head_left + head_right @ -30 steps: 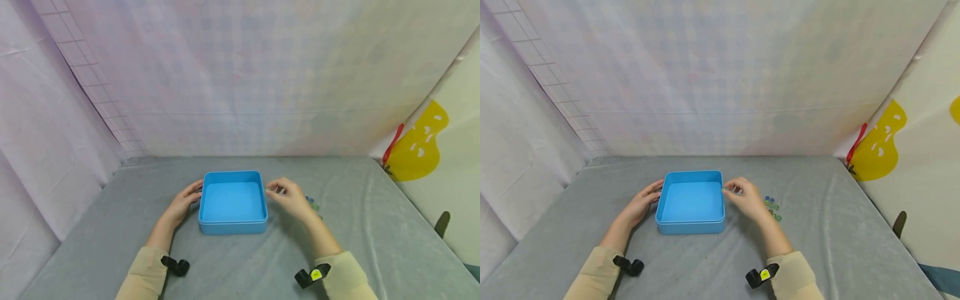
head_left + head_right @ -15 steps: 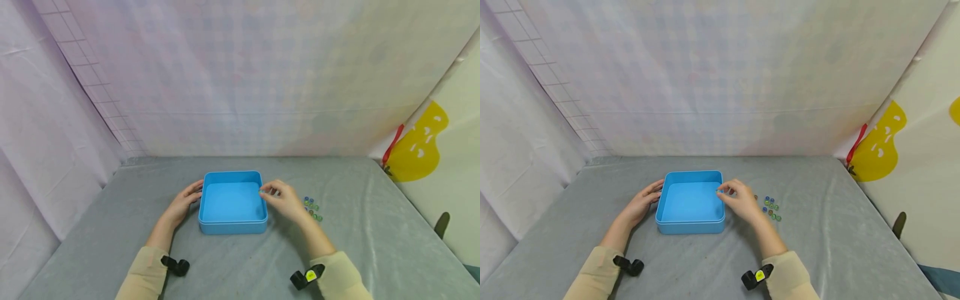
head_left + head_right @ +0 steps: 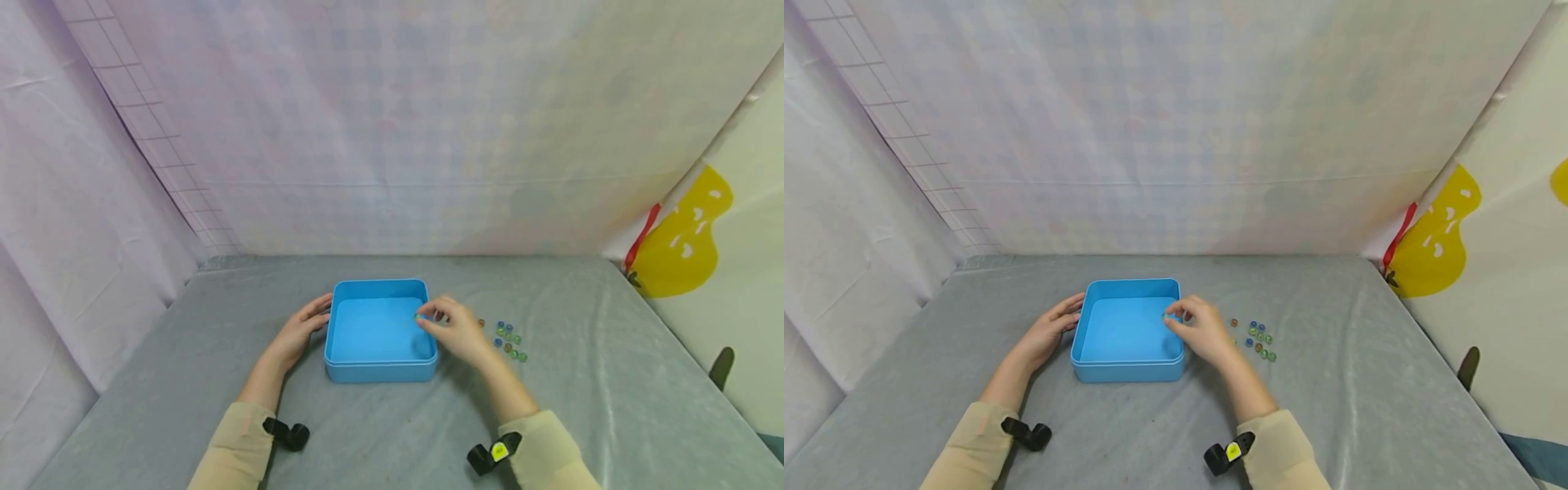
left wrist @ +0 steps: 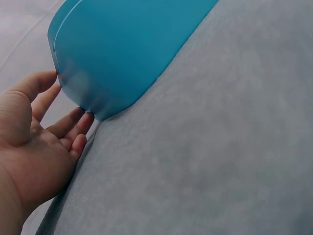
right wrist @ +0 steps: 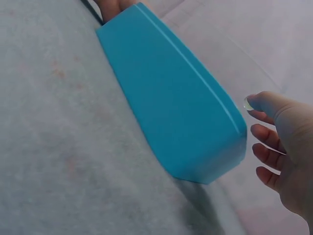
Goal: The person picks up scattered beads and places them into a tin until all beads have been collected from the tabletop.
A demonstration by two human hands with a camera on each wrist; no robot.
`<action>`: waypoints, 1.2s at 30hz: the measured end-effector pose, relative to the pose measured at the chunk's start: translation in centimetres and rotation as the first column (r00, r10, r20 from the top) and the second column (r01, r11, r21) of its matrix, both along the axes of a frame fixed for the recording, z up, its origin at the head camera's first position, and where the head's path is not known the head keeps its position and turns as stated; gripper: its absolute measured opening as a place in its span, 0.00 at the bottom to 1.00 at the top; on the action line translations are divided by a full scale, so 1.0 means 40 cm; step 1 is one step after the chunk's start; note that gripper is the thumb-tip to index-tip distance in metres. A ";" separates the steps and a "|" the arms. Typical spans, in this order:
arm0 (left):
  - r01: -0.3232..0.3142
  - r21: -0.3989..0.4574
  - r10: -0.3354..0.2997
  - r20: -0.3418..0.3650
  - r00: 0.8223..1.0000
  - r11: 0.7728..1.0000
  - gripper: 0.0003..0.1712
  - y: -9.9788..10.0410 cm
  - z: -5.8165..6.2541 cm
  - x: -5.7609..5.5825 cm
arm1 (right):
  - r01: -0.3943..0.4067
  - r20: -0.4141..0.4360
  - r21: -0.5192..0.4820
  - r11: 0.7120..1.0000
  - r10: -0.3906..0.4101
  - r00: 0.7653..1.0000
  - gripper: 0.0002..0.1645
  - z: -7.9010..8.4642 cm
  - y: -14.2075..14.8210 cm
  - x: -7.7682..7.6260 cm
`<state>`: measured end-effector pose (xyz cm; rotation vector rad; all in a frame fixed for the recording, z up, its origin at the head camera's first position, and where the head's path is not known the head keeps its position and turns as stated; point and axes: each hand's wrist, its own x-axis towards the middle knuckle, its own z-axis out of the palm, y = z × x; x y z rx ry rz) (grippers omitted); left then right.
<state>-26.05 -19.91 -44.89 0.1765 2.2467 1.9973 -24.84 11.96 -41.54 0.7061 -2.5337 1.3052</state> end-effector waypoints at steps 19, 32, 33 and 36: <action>0.009 0.010 -0.009 -0.008 1.000 1.000 0.28 -0.003 -0.004 -0.003 | 0.008 -0.022 0.021 1.000 -0.008 1.000 0.06 -0.041 -0.013 -0.002; 0.005 0.012 -0.005 -0.011 1.000 1.000 0.28 -0.003 -0.004 -0.004 | 0.006 -0.002 0.004 1.000 -0.006 1.000 0.06 -0.046 -0.016 -0.004; 0.004 0.011 -0.004 -0.011 1.000 1.000 0.28 -0.003 -0.004 -0.004 | 0.005 -0.001 0.003 1.000 -0.005 1.000 0.06 -0.046 -0.016 -0.004; 0.006 0.006 -0.005 -0.014 1.000 1.000 0.28 -0.004 -0.005 -0.004 | 0.006 0.001 0.003 1.000 -0.006 1.000 0.06 -0.047 -0.016 -0.004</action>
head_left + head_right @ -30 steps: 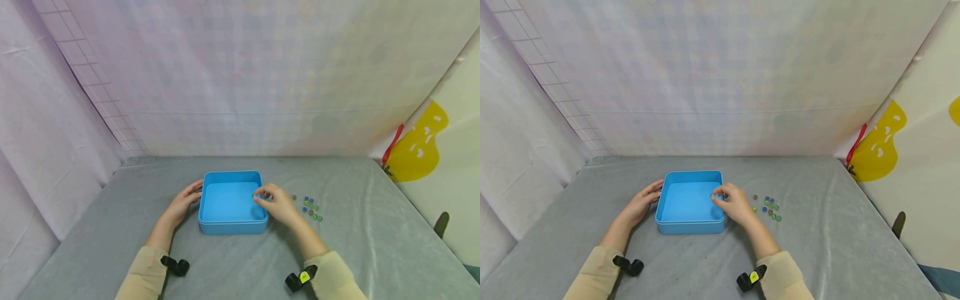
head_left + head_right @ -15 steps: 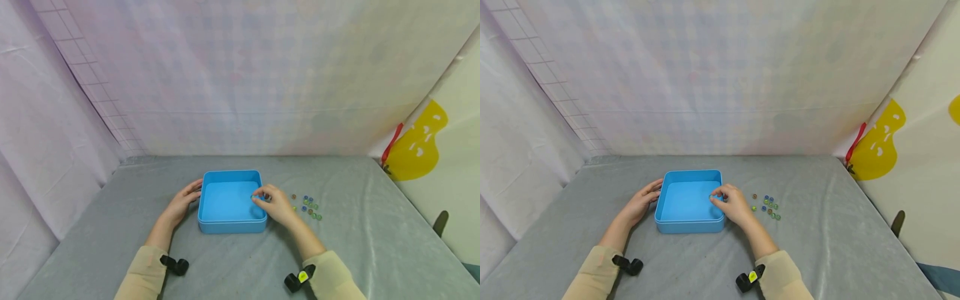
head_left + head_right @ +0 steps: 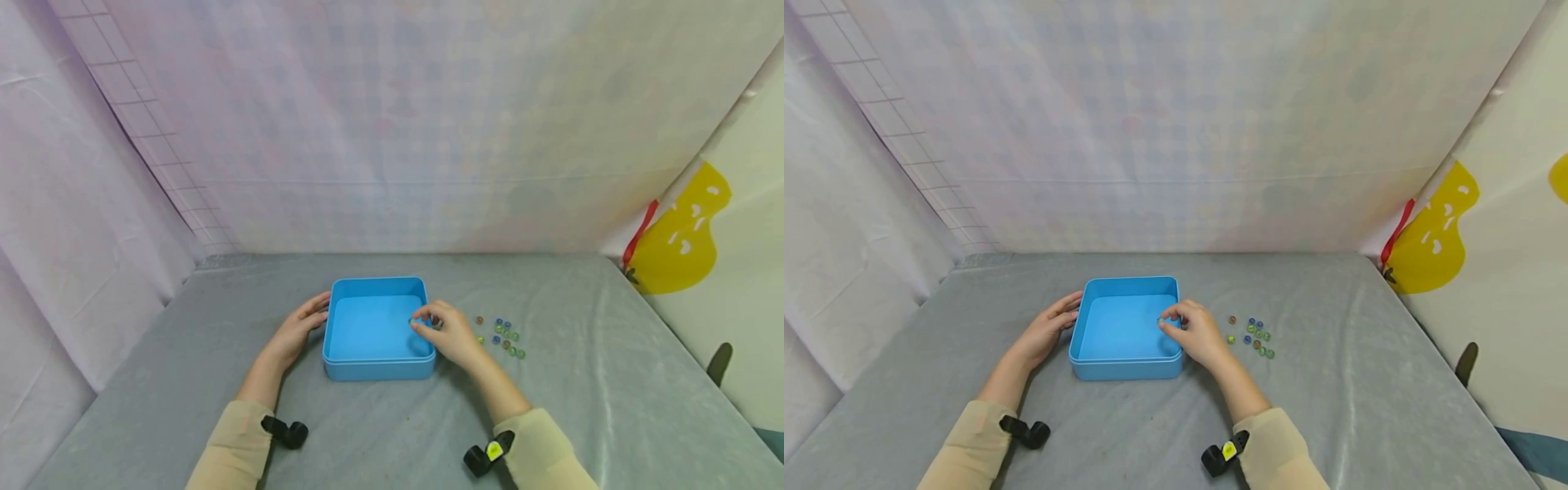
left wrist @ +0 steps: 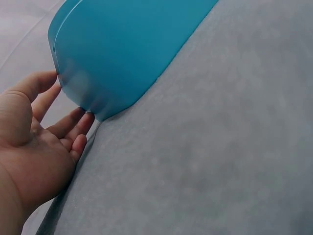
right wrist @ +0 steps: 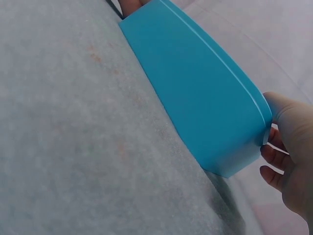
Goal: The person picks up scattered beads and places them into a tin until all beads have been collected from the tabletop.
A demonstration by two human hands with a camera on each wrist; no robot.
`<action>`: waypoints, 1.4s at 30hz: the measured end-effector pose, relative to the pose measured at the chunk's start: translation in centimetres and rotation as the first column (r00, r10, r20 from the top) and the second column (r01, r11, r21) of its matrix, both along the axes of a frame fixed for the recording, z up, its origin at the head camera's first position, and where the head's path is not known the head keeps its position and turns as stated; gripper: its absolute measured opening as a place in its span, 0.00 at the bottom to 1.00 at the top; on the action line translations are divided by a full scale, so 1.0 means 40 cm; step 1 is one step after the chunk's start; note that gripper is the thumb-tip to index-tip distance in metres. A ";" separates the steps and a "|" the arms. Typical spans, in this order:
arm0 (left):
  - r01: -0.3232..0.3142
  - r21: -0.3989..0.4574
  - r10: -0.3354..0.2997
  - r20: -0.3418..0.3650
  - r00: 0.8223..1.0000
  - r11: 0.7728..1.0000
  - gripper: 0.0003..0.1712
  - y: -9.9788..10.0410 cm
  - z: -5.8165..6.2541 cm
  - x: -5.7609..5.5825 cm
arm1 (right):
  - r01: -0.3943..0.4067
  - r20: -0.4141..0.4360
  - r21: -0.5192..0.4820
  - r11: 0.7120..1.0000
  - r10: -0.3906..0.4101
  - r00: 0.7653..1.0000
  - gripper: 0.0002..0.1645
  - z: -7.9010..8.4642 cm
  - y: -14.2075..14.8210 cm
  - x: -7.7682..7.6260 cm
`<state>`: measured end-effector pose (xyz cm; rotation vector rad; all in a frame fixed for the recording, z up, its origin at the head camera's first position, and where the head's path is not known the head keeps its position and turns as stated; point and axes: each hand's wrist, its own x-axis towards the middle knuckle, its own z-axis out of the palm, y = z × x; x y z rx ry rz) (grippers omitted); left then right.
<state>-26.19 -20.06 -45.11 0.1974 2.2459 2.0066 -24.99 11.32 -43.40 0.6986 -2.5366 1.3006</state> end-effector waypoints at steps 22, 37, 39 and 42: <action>0.005 0.005 -0.005 0.004 1.000 1.000 0.29 0.003 -0.001 -0.002 | -0.016 0.001 0.004 1.000 0.016 1.000 0.11 0.018 0.009 0.010; -0.001 0.011 0.001 0.003 1.000 1.000 0.28 0.003 -0.002 -0.002 | 0.004 0.002 0.007 1.000 -0.004 1.000 0.12 0.040 0.038 0.014; -0.002 0.012 0.002 0.005 1.000 1.000 0.29 0.002 -0.002 -0.001 | 0.016 0.008 0.015 1.000 -0.016 1.000 0.12 0.045 0.045 0.014; -0.002 0.013 0.002 0.008 1.000 1.000 0.28 0.001 -0.003 -0.002 | 0.023 0.013 0.016 1.000 -0.023 1.000 0.11 0.051 0.056 0.015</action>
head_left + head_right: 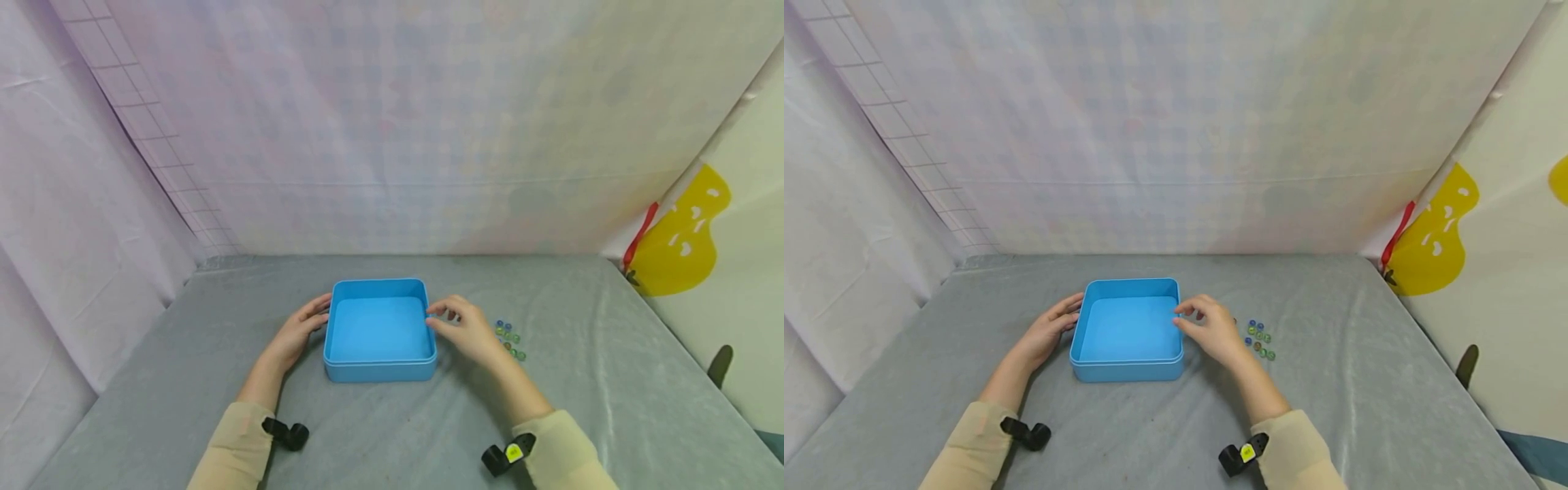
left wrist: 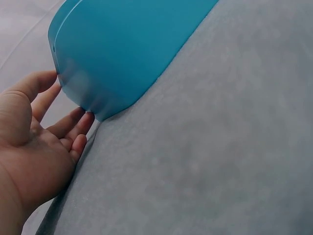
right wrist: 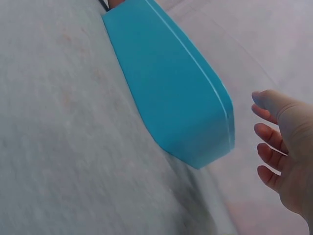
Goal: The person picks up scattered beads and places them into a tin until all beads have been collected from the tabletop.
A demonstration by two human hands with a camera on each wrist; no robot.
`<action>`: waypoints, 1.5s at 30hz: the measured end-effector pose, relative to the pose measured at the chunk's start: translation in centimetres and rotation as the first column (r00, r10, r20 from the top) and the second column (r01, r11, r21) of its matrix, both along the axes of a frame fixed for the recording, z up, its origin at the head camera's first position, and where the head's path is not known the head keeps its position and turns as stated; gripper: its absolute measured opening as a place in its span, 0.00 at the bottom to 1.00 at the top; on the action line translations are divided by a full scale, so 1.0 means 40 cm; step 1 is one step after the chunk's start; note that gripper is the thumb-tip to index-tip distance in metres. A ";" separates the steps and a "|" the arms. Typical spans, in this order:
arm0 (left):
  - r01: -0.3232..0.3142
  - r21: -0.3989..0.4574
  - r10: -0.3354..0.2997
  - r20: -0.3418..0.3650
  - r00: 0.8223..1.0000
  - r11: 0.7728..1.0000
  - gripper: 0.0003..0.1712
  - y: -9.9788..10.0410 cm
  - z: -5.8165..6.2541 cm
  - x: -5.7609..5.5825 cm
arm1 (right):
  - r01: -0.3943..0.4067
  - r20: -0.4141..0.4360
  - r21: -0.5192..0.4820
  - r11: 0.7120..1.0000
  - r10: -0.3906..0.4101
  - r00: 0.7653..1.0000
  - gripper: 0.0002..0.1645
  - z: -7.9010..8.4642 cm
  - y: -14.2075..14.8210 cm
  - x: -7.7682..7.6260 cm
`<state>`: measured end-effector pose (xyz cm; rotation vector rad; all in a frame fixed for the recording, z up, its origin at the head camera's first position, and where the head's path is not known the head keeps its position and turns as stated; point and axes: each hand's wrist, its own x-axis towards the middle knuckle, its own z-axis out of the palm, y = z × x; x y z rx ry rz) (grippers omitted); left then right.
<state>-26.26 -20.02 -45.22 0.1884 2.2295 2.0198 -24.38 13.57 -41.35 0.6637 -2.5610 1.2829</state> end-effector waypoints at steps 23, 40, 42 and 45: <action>0.025 0.017 -0.025 -0.005 1.000 1.000 0.30 -0.001 0.003 -0.001 | 0.088 -0.062 -0.047 0.995 -0.091 0.994 0.08 0.024 0.114 -0.001; 0.040 0.004 -0.040 0.011 0.999 0.999 0.29 0.015 0.078 0.048 | 0.113 0.008 -0.007 0.994 -0.113 0.994 0.13 0.023 0.193 -0.006; 0.044 -0.001 -0.044 0.002 0.999 0.999 0.29 0.015 0.075 0.049 | 0.120 0.003 0.000 0.993 -0.120 0.993 0.13 0.020 0.201 -0.006; 0.048 -0.005 -0.048 -0.003 0.999 0.999 0.29 0.016 0.073 0.048 | 0.121 0.007 0.008 0.993 -0.121 0.993 0.14 0.016 0.213 -0.004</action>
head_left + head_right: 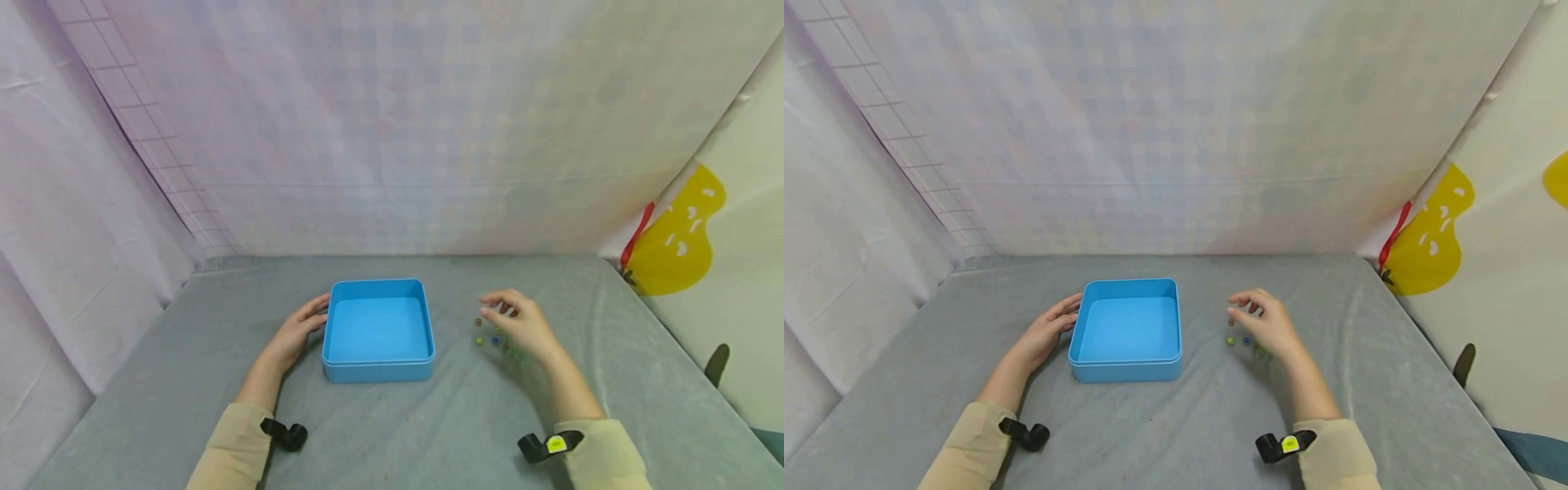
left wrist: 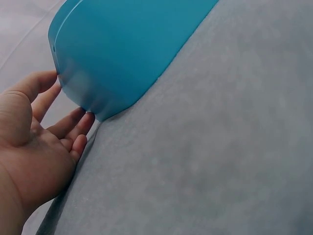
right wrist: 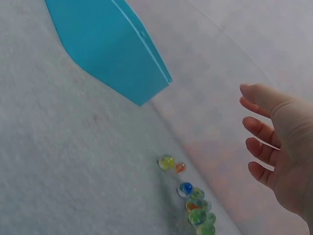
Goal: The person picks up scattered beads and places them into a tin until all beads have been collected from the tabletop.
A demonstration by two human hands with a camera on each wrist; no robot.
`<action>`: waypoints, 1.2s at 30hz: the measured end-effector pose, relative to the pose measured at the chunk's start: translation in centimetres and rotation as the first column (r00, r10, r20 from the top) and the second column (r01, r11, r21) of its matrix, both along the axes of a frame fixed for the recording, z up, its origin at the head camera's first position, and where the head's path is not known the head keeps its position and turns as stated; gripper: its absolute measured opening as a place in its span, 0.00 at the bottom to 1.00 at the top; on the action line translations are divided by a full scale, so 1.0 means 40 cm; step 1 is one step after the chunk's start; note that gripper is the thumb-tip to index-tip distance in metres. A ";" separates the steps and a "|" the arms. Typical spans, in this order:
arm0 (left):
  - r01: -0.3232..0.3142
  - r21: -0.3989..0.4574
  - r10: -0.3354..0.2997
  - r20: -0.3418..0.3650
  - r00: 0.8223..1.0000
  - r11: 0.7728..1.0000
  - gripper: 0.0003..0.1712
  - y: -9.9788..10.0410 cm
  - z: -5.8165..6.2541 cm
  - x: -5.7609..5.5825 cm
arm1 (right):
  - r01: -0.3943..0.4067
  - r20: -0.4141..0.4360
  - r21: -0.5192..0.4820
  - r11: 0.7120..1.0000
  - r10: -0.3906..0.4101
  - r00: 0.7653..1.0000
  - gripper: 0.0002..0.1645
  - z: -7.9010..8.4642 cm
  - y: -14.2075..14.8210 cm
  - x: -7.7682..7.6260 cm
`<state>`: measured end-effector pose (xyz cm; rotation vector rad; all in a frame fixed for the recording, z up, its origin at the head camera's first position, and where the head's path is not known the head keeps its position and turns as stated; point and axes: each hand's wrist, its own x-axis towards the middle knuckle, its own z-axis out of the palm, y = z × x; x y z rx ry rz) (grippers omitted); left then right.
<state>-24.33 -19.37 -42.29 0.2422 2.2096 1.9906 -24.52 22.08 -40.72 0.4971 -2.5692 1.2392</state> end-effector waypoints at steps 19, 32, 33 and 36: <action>0.000 -0.007 0.001 0.028 1.000 1.000 0.30 0.001 -0.002 -0.006 | 0.006 -0.022 -0.021 1.000 -0.007 1.000 0.15 -0.036 0.075 -0.006; -0.039 -0.004 0.039 0.000 0.999 0.999 0.29 -0.015 -0.069 -0.046 | 0.047 0.043 -0.016 0.999 -0.046 0.998 0.15 -0.066 0.131 -0.010; -0.039 -0.007 0.039 -0.002 0.999 0.999 0.29 -0.016 -0.069 -0.046 | 0.045 0.048 -0.018 0.999 -0.044 0.998 0.15 -0.068 0.135 -0.010; -0.047 -0.009 0.047 0.001 0.999 0.999 0.28 -0.015 -0.069 -0.047 | 0.051 0.060 -0.020 0.998 -0.050 0.997 0.15 -0.075 0.145 -0.013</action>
